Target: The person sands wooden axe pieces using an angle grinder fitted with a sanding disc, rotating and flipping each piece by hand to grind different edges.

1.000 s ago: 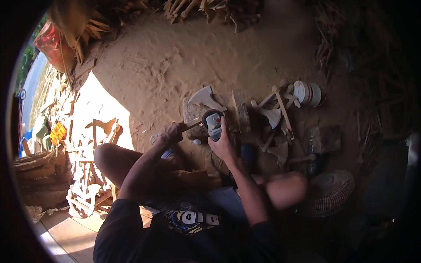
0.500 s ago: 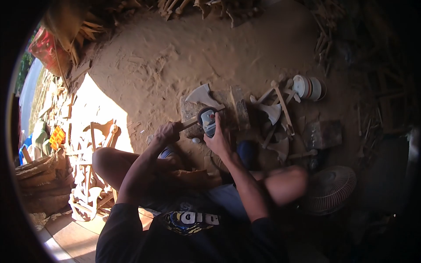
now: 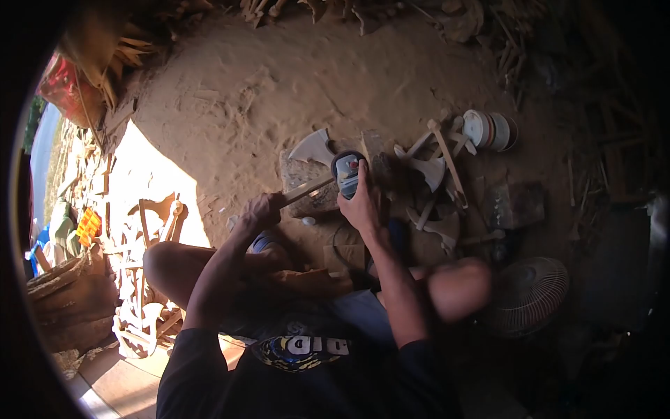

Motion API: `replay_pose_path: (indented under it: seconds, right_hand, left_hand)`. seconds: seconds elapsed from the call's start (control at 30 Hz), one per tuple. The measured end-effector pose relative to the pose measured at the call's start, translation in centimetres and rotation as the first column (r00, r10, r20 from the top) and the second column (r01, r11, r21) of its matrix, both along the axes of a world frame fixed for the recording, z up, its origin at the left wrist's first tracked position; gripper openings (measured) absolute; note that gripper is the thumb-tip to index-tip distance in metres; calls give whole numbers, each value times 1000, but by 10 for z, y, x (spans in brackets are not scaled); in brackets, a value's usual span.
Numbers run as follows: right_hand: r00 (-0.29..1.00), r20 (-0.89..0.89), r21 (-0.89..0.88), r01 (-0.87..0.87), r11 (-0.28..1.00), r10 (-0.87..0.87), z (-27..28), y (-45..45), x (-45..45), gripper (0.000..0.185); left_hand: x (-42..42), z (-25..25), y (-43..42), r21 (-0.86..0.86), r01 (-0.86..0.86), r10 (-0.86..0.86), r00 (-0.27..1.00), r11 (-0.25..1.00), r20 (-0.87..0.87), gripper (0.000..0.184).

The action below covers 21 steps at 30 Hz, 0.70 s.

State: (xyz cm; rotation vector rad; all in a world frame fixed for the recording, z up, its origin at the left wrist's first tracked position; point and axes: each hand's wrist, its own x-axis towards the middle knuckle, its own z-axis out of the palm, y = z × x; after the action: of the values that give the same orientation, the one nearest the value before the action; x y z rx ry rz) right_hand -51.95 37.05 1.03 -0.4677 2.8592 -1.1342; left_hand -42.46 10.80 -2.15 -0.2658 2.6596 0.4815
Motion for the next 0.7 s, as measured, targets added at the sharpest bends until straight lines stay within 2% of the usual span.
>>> replay_pose_path:
  seconds: [0.07,0.17,0.27,0.47,0.57,0.67,0.7]
  right_hand:
    - [995,100,61,-16,998,10,7,1,0,89]
    - [995,93,83,-52,995,44,10,0,0,89]
    - [988,152,109,-52,993,35,10,-2,-1,89]
    - [992,127,212,-16,977,-11,-7,-3,-10,89]
    - [999,-26,161,41,986,-38,-17,2,-13,91]
    - [1000,-27,18,1,1000,-1,-14,9,-20,93]
    - [1000,-24,27,-7,1000,7,-11,10,-21,93]
  left_hand:
    - [-2,0,-1,-8,4,-4,1000,1000,9,20]
    - [0,-1,-3,25,-3,3,1000,1000,-21,22]
    - [0,2,-3,35,-6,6,1000,999,-18,23]
    - [2,1,-4,52,3,0,999,999,-49,26]
    - [0,5,-4,36,0,2,999,999,-43,27]
    - [0,-2,-6,42,3,-1,998,999,-55,28]
    - [0,-5,-7,37,0,1,999,999,-32,28]
